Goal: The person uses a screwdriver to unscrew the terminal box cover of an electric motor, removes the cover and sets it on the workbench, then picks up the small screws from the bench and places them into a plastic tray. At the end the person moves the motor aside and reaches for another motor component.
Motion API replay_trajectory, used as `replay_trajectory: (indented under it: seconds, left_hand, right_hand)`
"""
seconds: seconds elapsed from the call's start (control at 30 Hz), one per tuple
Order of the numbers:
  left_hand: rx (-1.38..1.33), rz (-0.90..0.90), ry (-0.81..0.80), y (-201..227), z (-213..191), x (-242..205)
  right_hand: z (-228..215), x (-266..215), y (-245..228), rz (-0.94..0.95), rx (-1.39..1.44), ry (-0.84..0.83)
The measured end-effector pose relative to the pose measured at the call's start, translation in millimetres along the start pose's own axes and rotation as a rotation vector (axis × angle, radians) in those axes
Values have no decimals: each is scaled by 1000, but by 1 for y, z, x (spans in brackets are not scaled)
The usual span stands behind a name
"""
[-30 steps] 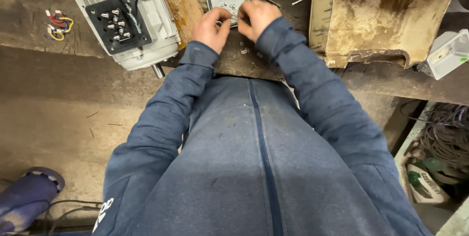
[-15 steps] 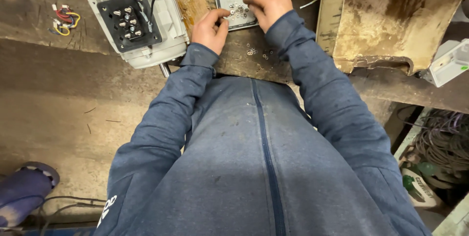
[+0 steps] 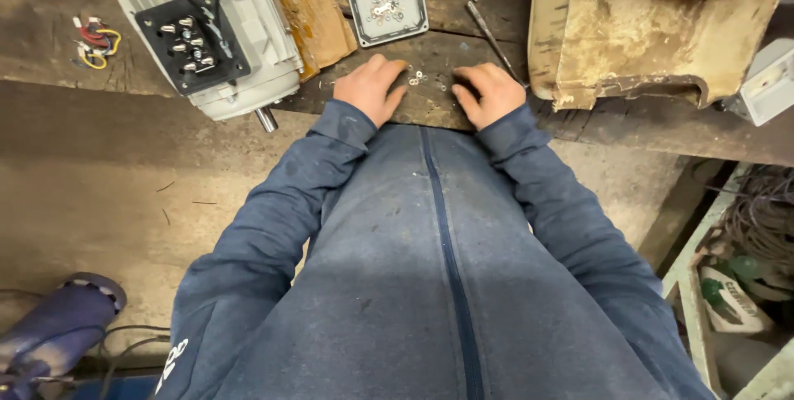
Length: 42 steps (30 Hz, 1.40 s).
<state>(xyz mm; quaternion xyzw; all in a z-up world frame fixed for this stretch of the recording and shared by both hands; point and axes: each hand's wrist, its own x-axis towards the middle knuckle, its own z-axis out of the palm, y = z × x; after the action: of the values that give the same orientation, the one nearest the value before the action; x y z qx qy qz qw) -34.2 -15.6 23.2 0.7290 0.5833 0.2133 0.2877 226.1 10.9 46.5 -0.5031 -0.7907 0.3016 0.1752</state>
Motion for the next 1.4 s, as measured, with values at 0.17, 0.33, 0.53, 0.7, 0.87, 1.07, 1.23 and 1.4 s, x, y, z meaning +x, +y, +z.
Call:
replay_trajectory:
  seconds: [0.17,0.33,0.53,0.7,0.87,1.07,1.23,1.4]
  left_hand:
    - [64,26,-49,3,15,11]
    - [61,82,-49,6,21,16]
    - [80,108,-35,1,24,17]
    - [79,74,19,-1,5,6]
    - [39,70,-21,-2,9,12]
    - [36,54,-93,-1,19,23]
    - [26,64,-52,0,16,22]
    - [89,97,24,5,12,20]
  right_hand:
    - [12,-10,4,-5,-93,53]
    - [21,-5,8,-127,-135,59]
    - [34,8,9,-206,-119,7]
    - [28,-2,11,-95,-92,105]
    - [29,-4,10,-92,-130,135]
    - [37,10,4,-168,-156,55]
    - [37,12,3,-204,-76,49]
    - [37,12,0,-179,-85,14]
